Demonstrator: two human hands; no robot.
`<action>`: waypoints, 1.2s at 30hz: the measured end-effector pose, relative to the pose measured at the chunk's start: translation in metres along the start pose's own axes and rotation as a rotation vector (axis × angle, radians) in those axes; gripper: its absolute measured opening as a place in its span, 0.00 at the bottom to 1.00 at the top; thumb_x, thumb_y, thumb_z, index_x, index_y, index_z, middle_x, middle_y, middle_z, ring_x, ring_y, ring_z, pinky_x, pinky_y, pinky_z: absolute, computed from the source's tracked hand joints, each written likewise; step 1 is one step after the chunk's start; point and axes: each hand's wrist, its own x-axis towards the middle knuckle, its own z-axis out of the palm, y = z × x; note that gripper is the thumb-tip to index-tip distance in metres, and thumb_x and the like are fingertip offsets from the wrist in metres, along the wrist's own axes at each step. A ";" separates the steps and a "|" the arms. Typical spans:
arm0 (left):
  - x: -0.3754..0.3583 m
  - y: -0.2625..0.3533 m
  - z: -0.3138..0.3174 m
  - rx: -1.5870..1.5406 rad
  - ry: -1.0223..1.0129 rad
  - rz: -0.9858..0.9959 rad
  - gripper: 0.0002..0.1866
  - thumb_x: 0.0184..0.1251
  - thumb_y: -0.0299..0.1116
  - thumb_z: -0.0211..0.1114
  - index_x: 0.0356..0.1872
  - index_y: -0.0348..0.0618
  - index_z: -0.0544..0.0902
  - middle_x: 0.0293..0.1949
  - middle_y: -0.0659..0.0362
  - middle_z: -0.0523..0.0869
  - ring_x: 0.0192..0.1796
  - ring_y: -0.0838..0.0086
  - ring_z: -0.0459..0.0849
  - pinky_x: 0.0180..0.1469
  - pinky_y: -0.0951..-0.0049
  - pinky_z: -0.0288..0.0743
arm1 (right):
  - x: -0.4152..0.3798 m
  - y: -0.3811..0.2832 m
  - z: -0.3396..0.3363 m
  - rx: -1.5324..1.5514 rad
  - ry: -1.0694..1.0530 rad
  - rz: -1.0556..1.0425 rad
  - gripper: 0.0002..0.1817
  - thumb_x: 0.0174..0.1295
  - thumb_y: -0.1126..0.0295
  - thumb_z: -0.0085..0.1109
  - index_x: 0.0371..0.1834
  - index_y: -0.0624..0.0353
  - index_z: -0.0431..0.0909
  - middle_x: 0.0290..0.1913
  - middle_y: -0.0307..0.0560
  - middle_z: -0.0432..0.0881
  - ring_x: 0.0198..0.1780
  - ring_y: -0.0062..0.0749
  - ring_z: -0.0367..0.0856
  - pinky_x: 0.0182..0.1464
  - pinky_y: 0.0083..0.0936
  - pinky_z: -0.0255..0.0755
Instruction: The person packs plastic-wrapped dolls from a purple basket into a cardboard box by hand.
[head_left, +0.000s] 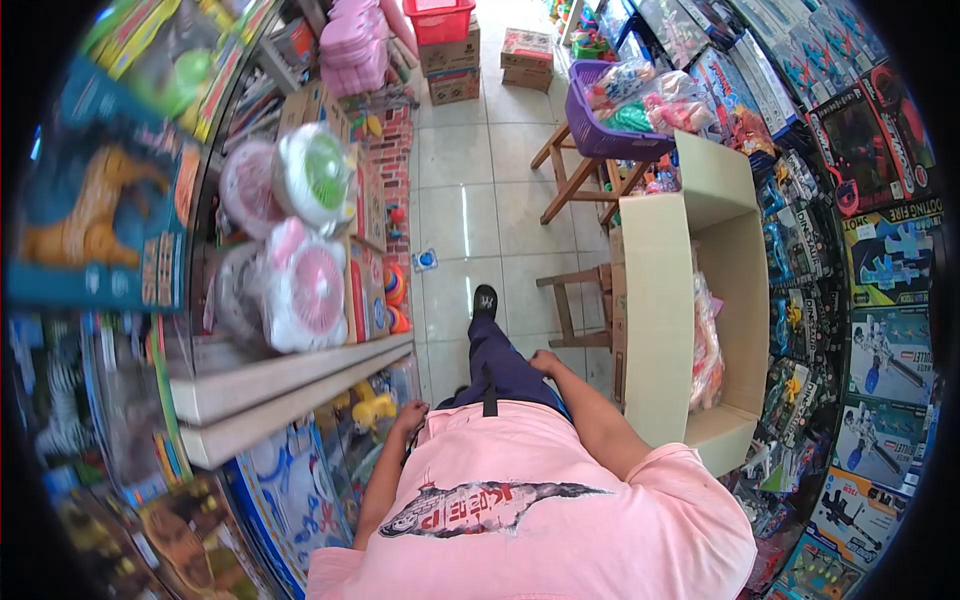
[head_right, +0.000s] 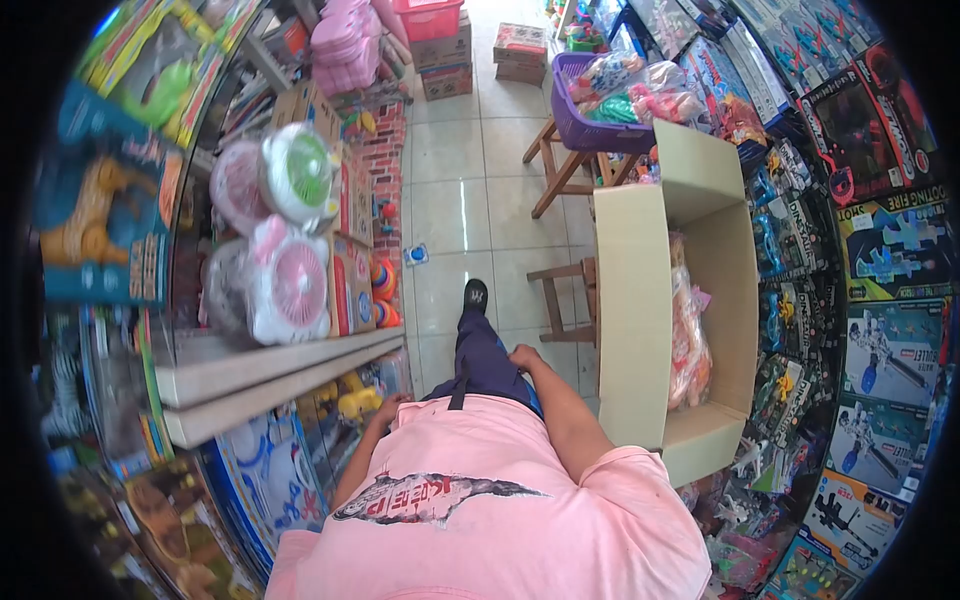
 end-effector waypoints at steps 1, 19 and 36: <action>0.012 0.018 -0.013 0.013 -0.003 0.007 0.18 0.66 0.43 0.64 0.43 0.37 0.86 0.38 0.51 0.89 0.36 0.66 0.86 0.42 0.65 0.78 | 0.033 -0.001 -0.002 -0.090 0.111 -0.152 0.24 0.53 0.51 0.62 0.37 0.63 0.86 0.32 0.59 0.87 0.31 0.42 0.88 0.43 0.36 0.82; 0.231 0.251 -0.163 0.246 -0.025 0.166 0.15 0.71 0.38 0.59 0.46 0.36 0.84 0.34 0.59 0.86 0.32 0.72 0.83 0.37 0.69 0.76 | 0.127 -0.053 -0.226 0.904 0.177 0.298 0.17 0.67 0.56 0.56 0.47 0.58 0.77 0.33 0.43 0.84 0.26 0.31 0.83 0.22 0.32 0.71; 0.483 0.599 -0.242 0.494 -0.224 0.296 0.18 0.69 0.40 0.61 0.46 0.31 0.81 0.36 0.51 0.87 0.35 0.65 0.85 0.38 0.66 0.79 | 0.122 -0.099 -0.273 1.015 0.157 0.731 0.16 0.67 0.59 0.54 0.52 0.56 0.77 0.43 0.44 0.85 0.36 0.35 0.88 0.34 0.36 0.79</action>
